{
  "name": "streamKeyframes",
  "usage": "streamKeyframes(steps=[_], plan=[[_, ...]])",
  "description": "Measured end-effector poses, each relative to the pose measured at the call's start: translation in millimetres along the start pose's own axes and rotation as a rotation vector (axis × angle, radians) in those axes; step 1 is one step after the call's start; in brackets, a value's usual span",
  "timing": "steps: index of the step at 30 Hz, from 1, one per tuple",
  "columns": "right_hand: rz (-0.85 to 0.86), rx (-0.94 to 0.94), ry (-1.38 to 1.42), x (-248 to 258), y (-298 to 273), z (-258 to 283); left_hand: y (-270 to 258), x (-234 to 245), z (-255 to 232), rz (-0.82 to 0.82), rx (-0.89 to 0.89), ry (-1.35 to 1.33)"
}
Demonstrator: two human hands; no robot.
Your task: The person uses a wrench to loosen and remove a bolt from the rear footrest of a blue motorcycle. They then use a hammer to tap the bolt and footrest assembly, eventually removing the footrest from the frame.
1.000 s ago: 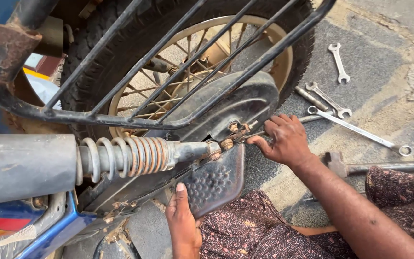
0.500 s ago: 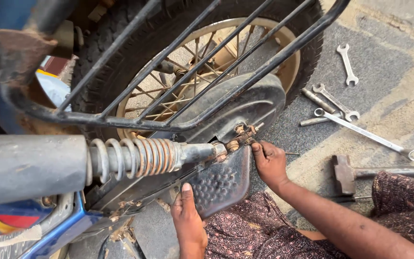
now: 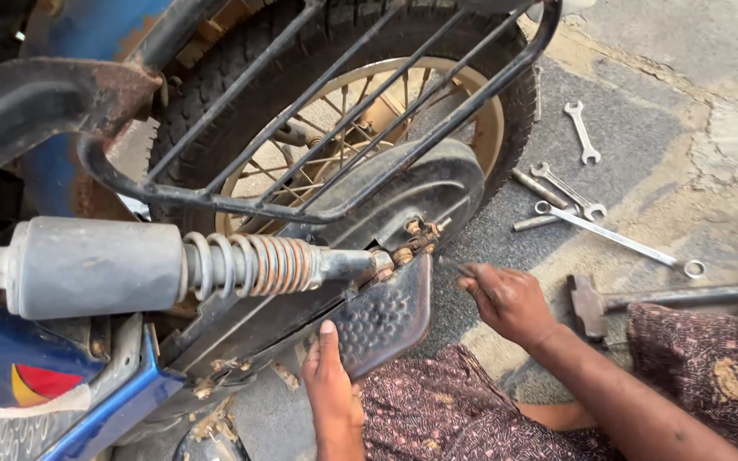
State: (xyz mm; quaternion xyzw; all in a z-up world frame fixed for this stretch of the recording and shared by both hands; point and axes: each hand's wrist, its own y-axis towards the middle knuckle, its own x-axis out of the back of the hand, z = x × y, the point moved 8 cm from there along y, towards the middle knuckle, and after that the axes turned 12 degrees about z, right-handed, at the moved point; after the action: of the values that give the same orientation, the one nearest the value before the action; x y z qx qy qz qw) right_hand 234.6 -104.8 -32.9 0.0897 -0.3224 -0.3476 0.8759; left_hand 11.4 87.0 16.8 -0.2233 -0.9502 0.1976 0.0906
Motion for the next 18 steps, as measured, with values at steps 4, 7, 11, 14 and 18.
streamKeyframes(steps=[4, 7, 11, 14, 18], plan=[[0.016, -0.165, -0.056, 11.6, 4.7, 15.4, -4.0, 1.0, -3.0, -0.035, 0.042, 0.018], [-0.002, -0.143, -0.121, 7.8, 7.8, 24.2, -6.9, -4.0, -7.5, -0.006, 0.027, -0.018], [0.046, -0.232, -0.098, -3.5, 8.8, 17.6, 5.2, 5.1, 6.3, 0.062, -0.030, -0.070], [0.003, -0.239, -0.094, -1.0, 9.2, 20.8, 4.2, 6.6, 7.0, 0.040, -0.012, -0.048], [-0.015, -0.204, -0.109, 3.1, 16.0, 30.8, -0.2, 3.5, -0.3, 0.007, 0.008, -0.013]])
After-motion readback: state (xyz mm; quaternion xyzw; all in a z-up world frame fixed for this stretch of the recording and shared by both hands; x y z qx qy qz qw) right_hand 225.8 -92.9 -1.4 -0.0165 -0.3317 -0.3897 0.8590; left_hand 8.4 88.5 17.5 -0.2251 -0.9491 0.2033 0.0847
